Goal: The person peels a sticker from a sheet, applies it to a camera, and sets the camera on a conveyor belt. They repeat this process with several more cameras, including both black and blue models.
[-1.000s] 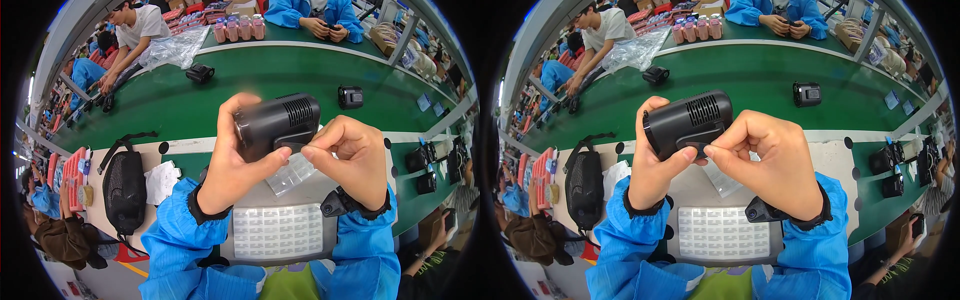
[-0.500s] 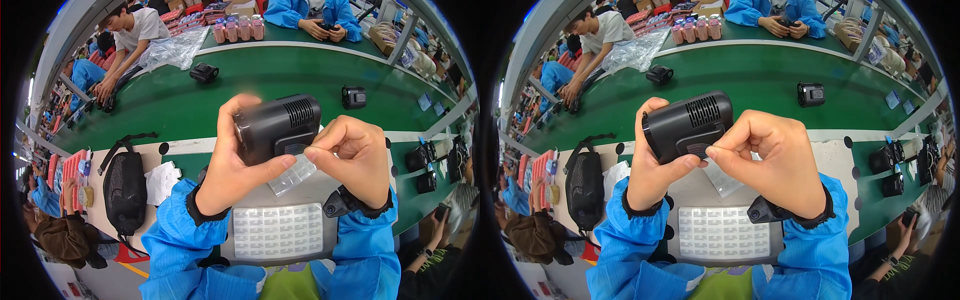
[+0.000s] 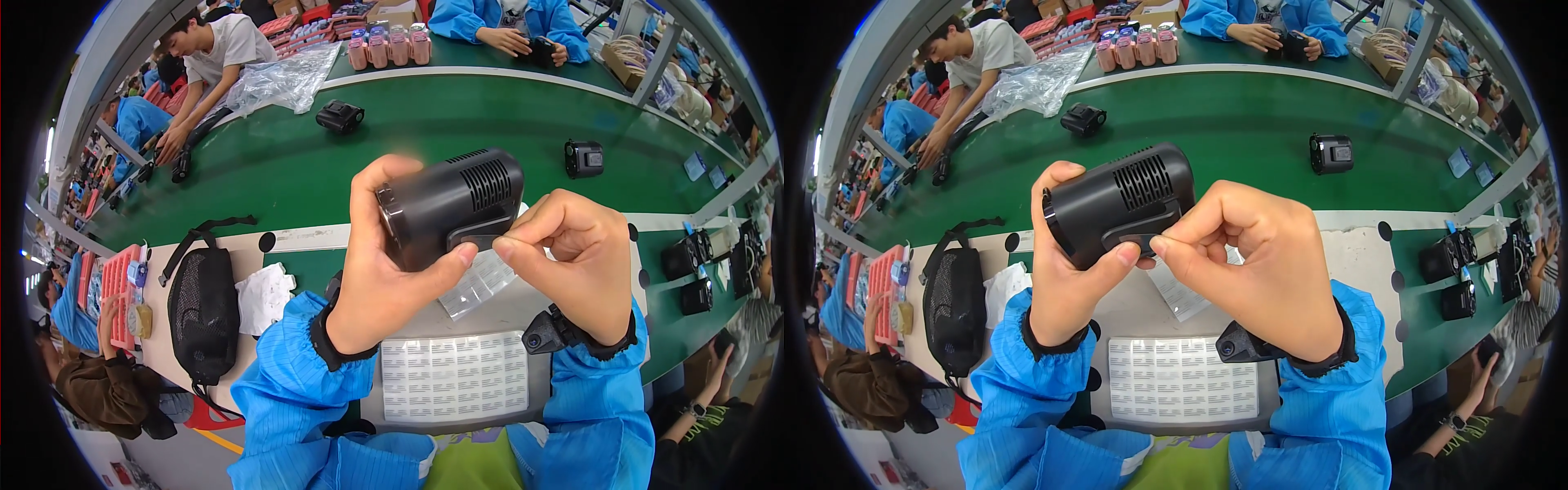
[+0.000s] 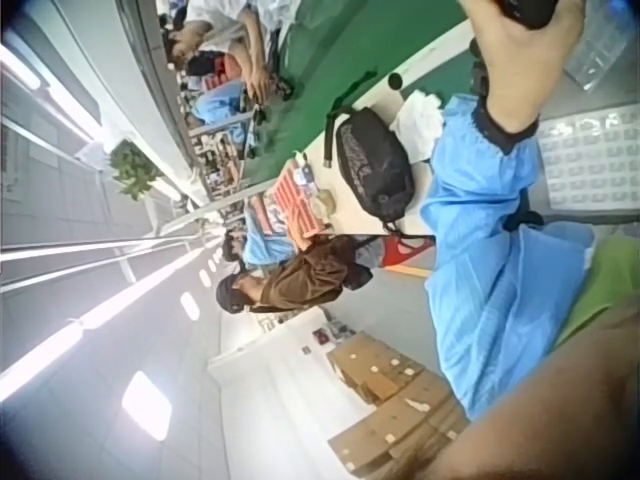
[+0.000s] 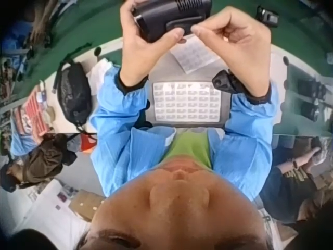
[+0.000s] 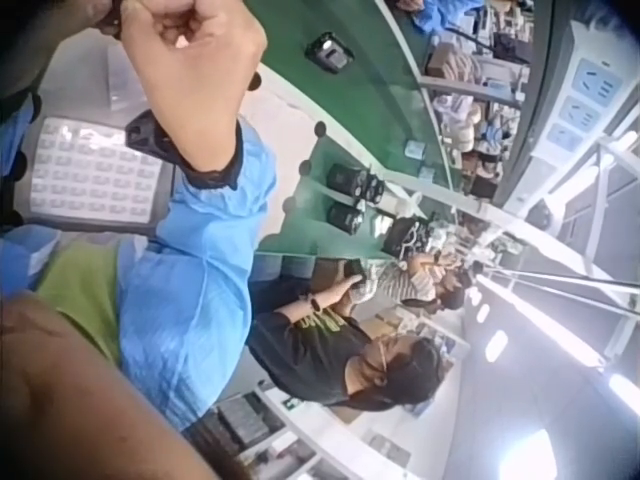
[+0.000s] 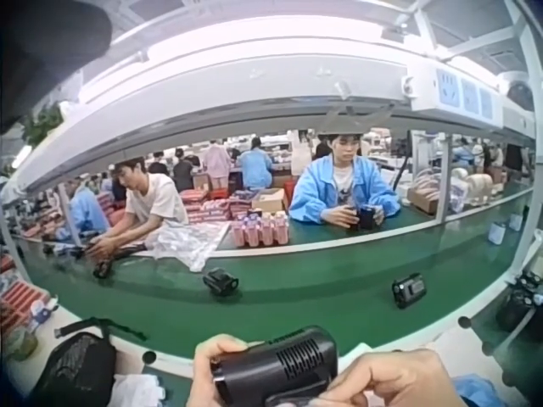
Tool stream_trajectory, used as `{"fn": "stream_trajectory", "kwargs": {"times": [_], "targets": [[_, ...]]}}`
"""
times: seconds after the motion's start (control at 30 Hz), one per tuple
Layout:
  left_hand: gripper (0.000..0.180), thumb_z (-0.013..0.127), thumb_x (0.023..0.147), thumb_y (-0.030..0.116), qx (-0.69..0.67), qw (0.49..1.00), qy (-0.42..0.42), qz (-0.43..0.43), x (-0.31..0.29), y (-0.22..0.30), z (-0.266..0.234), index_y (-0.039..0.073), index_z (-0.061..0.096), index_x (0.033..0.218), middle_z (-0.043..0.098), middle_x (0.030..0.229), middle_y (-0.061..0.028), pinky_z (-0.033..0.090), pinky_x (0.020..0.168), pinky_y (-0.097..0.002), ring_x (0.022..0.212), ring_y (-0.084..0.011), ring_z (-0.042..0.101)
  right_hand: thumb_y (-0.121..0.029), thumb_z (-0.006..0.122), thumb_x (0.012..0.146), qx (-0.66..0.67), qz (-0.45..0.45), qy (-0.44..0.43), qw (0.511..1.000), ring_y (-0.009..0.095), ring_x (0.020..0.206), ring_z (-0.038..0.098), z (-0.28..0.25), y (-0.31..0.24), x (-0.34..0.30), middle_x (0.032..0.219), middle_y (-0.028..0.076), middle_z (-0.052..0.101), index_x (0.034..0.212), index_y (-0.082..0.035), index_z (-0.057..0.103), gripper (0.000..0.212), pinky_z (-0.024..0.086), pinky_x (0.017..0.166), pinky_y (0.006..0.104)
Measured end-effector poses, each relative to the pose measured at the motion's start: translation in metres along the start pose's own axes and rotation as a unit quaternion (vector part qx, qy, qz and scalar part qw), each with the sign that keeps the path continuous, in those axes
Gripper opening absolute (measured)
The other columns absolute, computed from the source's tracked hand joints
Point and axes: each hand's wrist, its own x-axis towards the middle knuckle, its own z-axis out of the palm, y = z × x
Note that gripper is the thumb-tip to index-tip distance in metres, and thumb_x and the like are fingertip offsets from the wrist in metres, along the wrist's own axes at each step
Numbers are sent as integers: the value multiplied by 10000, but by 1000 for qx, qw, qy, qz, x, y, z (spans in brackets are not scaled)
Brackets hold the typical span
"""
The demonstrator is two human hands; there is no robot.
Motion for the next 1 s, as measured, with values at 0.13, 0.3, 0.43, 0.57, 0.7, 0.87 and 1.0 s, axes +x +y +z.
{"fn": "stream_trajectory", "kwargs": {"times": [0.13,0.3,0.43,0.57,0.7,0.87,1.0], "targets": [[675,622,690,-103,1,1000,2,14,-1,0,1,70,217,1202,397,1115,-122,452,851,-290,1041,-186,482,86,628,712,-27,-13,14,999,94,670,552,2,-1,-1,737,78,586,725,29,561,89,428,586,200],[674,625,687,-103,7,1000,7,22,-2,-1,0,70,217,1195,386,1117,-114,455,852,-289,1040,-183,481,74,636,715,-43,-19,27,999,84,663,540,5,0,0,730,67,578,728,25,560,92,416,579,193],[674,629,684,-102,21,999,14,33,-2,-3,-2,70,220,1192,383,1118,-112,455,852,-287,1034,-181,484,70,634,720,-60,-36,36,997,68,639,518,8,4,2,716,52,567,725,19,558,92,395,554,187],[672,634,680,-101,27,997,31,58,-2,-7,1,70,228,1188,382,1119,-114,456,851,-285,1027,-178,488,72,627,727,-46,-30,47,997,56,620,498,9,6,5,707,38,558,702,12,555,97,376,537,183],[670,634,674,-106,46,994,62,71,0,-9,3,67,234,1183,400,1104,-114,456,852,-285,1033,-178,482,46,641,725,-65,-28,51,996,56,617,493,7,11,9,700,32,558,758,11,545,108,369,531,181],[605,599,736,-61,22,997,63,30,4,-1,0,72,227,1196,417,1111,-121,452,850,-276,1013,-178,493,-46,690,708,-154,124,104,975,81,657,517,-5,10,24,830,68,567,1040,6,462,405,388,535,188],[500,533,838,59,-131,990,43,-33,6,-4,-3,85,211,1220,428,1136,-131,483,795,-289,977,-187,518,-103,690,717,82,-107,158,978,117,783,537,-4,35,33,990,99,526,1231,-30,293,654,436,616,214]]}}
